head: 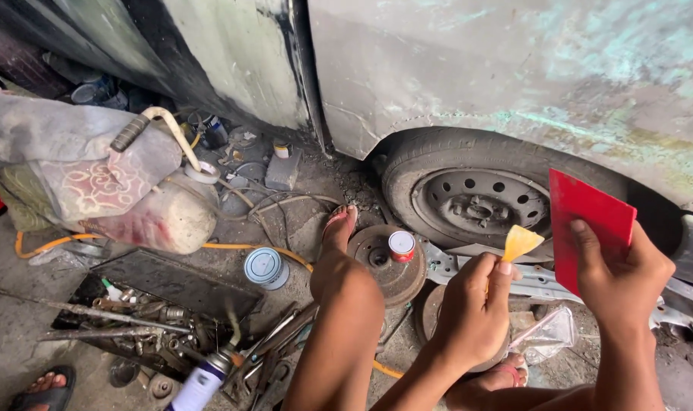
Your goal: The person sands the lower side panel of a car using a red sanding block and a yellow scraper. They alternate between sanding the surface and scraping the area near the wheel arch to smooth the bodywork.
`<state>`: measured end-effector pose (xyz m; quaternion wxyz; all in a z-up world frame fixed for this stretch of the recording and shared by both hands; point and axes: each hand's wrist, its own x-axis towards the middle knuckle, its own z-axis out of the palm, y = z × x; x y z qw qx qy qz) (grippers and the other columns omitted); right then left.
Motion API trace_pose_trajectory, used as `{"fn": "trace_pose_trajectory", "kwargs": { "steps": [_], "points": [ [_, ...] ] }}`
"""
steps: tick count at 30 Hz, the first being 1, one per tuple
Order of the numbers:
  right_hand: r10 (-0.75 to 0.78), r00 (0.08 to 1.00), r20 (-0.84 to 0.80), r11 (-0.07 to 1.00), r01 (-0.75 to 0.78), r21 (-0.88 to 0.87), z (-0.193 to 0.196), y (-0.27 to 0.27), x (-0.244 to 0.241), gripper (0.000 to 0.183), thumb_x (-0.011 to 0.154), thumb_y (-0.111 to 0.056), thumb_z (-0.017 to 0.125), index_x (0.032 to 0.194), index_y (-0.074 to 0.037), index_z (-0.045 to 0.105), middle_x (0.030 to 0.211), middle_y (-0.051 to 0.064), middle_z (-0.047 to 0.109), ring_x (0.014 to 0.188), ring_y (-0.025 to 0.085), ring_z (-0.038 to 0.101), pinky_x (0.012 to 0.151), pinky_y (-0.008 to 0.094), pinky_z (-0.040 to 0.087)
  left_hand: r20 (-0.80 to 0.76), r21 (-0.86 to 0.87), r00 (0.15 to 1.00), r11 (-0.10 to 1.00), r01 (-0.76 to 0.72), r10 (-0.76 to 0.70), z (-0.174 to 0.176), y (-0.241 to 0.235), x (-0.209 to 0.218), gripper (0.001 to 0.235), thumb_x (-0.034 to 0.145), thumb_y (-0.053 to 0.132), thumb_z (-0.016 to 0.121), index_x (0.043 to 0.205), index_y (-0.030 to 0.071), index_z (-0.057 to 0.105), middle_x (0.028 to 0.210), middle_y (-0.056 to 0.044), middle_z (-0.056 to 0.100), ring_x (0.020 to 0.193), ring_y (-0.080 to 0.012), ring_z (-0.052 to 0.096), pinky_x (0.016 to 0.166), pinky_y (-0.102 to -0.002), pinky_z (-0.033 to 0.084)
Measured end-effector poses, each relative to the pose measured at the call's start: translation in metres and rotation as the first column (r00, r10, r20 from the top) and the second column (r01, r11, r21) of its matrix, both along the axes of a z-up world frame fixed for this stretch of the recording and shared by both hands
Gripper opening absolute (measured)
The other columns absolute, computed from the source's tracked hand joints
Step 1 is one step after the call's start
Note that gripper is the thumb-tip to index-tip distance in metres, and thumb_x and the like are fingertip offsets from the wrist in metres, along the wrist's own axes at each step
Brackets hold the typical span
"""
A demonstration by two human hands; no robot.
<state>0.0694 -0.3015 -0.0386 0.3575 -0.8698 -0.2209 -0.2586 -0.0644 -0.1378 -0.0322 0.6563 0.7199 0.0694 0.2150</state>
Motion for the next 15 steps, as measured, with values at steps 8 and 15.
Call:
{"fn": "trace_pose_trajectory", "kwargs": {
  "steps": [8,15],
  "points": [
    [0.082,0.993,0.083,0.995,-0.077,-0.061,0.004,0.015,-0.015,0.015,0.113,-0.009,0.078,0.119,0.004,0.076,0.090,0.010,0.068,0.076,0.014,0.054,0.070,0.030,0.043,0.026,0.055,1.000,0.998,-0.018,0.017,0.008,0.007,-0.006,0.036,0.110,0.032,0.035,0.098,0.009,0.060,0.100,-0.007,0.071,0.089,-0.0314,0.068,0.076,-0.043,0.050],
    [-0.050,0.998,0.032,0.994,0.053,-0.099,-0.002,0.005,-0.011,0.018,0.114,-0.019,0.081,0.111,-0.002,0.075,0.081,0.006,0.063,0.072,0.013,0.050,0.071,0.032,0.042,0.111,0.194,0.980,0.971,0.142,-0.166,0.023,0.031,0.038,0.033,0.111,0.028,0.030,0.100,0.006,0.052,0.092,-0.018,0.058,0.078,-0.0362,0.061,0.068,-0.049,0.046]
  ]
}}
